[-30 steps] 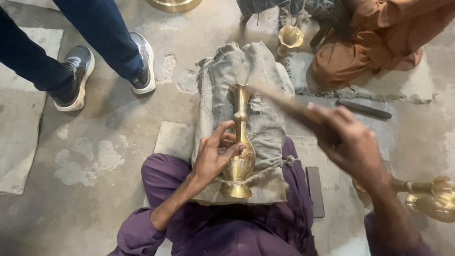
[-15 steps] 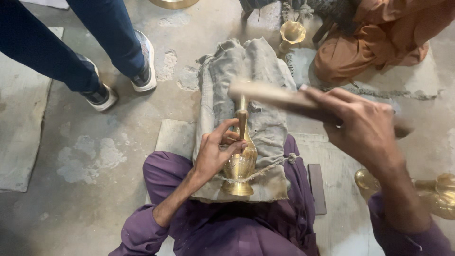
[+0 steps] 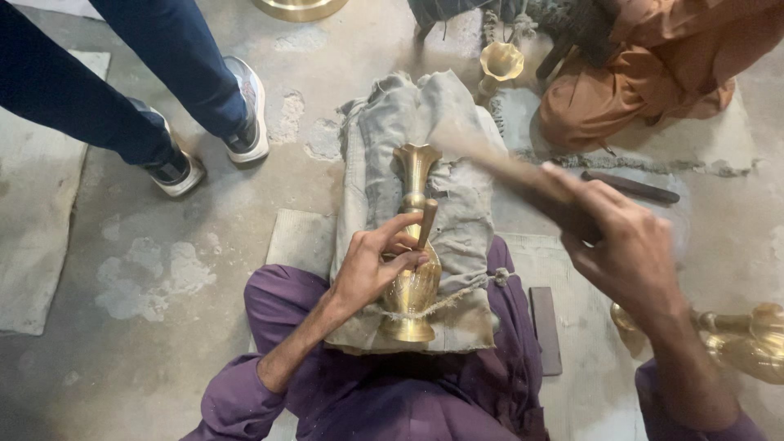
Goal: The person sits cross-legged on the floor holding a brass vase against a cloth-covered board on their lap. They hold a small punch against the vase surface with one hand and repeatedly strike it with a wooden mallet held in the other hand, working the vase's decorated body.
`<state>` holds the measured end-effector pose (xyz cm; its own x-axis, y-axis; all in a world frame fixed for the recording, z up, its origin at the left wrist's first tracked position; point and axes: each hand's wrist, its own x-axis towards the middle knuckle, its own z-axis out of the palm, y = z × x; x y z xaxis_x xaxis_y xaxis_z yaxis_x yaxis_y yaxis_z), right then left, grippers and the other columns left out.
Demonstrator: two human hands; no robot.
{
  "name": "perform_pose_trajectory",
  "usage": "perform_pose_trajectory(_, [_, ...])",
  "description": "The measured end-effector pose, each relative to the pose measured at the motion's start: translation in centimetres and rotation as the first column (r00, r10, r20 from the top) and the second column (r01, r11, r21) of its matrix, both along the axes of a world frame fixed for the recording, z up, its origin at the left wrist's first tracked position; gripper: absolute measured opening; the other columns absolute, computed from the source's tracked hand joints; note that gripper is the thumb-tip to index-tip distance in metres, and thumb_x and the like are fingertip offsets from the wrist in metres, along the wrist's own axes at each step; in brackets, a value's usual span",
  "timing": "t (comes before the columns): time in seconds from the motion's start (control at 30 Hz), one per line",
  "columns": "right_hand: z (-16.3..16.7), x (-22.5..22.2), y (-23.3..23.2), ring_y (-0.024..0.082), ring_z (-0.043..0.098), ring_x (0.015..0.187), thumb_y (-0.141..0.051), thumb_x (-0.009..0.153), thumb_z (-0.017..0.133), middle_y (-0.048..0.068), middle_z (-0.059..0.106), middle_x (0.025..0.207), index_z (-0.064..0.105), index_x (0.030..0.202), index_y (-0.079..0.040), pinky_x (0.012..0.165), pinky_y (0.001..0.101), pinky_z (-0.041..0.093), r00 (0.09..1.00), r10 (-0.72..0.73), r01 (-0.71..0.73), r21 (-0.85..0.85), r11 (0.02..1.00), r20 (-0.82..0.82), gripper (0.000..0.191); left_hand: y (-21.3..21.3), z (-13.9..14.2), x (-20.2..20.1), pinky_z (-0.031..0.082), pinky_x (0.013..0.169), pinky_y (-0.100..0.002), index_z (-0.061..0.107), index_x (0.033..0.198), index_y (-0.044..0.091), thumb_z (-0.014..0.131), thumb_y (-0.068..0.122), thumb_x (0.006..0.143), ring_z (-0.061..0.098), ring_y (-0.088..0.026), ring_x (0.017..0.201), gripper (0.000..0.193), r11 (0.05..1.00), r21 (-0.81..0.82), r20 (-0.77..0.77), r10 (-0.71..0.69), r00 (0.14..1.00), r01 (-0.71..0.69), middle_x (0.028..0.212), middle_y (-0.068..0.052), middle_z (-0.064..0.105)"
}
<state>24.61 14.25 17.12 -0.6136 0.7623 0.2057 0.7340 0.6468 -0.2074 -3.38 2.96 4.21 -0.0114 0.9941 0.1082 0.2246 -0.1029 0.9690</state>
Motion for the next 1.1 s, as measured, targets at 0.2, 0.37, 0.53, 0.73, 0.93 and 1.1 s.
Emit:
perform_pose_trajectory(0.2, [0.6, 0.5, -1.2, 0.025, 0.073, 0.089, -0.005, 0.078, 0.076, 0.011, 0.074, 0.116, 0.058, 0.149, -0.025, 0.078, 0.0418, 0.06, 0.987, -0.044, 0.035, -0.061, 0.998, -0.154, 0.075, -0.1, 0.3, -0.2, 0.067, 0.077, -0.032, 0.054, 0.142, 0.006, 0.075, 0.007, 0.092, 0.08, -0.02, 0.094, 0.054, 0.999, 0.034, 0.0, -0.015, 1.0, 0.015, 0.098, -0.012, 0.08])
perform_pose_trajectory(0.37, [0.2, 1.0, -1.1, 0.027, 0.073, 0.092, -0.006, 0.079, 0.075, 0.014, 0.072, 0.127, 0.056, 0.15, -0.023, 0.078, 0.0402, 0.061, 0.988, -0.007, -0.006, -0.084, 0.996, -0.157, 0.076, -0.3, 0.7, 0.0, 0.068, 0.078, -0.031, 0.056, 0.14, 0.008, 0.074, 0.007, 0.094, 0.081, -0.02, 0.093, 0.05, 1.0, -0.001, -0.008, -0.029, 1.0, 0.029, 0.1, -0.011, 0.081])
perform_pose_trajectory(0.53, [-1.1, 1.1, -1.0, 0.027, 0.073, 0.093, -0.012, 0.086, 0.076, 0.011, 0.072, 0.122, 0.055, 0.149, -0.027, 0.08, 0.0411, 0.061, 0.996, 0.011, -0.019, -0.098, 0.995, -0.088, 0.068, 0.2, 1.3, -0.1, 0.068, 0.078, -0.032, 0.057, 0.141, 0.009, 0.073, 0.009, 0.093, 0.081, -0.02, 0.095, 0.051, 0.998, -0.008, -0.036, -0.062, 0.997, 0.062, 0.102, -0.012, 0.081])
perform_pose_trajectory(0.73, [-3.0, 2.1, -1.8, 0.027, 0.075, 0.095, -0.011, 0.087, 0.076, 0.008, 0.074, 0.12, 0.06, 0.147, -0.025, 0.082, 0.0422, 0.062, 0.995, -0.043, 0.036, -0.066, 0.997, -0.095, 0.063, 0.5, 1.8, -0.4, 0.066, 0.081, -0.036, 0.056, 0.143, 0.01, 0.074, 0.01, 0.092, 0.081, -0.021, 0.096, 0.054, 0.99, -0.031, -0.068, -0.138, 0.988, 0.136, 0.104, -0.012, 0.081])
perform_pose_trajectory(0.93, [-4.0, 3.7, -2.7, 0.026, 0.074, 0.094, -0.008, 0.08, 0.079, 0.009, 0.075, 0.112, 0.058, 0.148, -0.023, 0.085, 0.0422, 0.062, 0.954, -0.159, 0.122, -0.157, 0.98, -0.253, 0.073, 0.5, 1.9, -0.6, 0.066, 0.081, -0.036, 0.056, 0.144, 0.012, 0.072, 0.012, 0.093, 0.081, -0.021, 0.095, 0.053, 0.986, -0.031, -0.066, -0.163, 0.984, 0.161, 0.103, -0.013, 0.081])
perform_pose_trajectory(1.1, [-4.7, 4.4, -3.2, 0.028, 0.073, 0.099, -0.008, 0.079, 0.078, 0.013, 0.072, 0.12, 0.053, 0.153, -0.023, 0.088, 0.0414, 0.061, 0.955, -0.083, 0.051, -0.12, 0.991, -0.284, 0.079, 0.6, 1.7, -0.6, 0.066, 0.082, -0.036, 0.054, 0.145, 0.013, 0.071, 0.015, 0.095, 0.081, -0.021, 0.097, 0.053, 0.983, 0.021, -0.116, -0.18, 0.977, 0.183, 0.103, -0.012, 0.081])
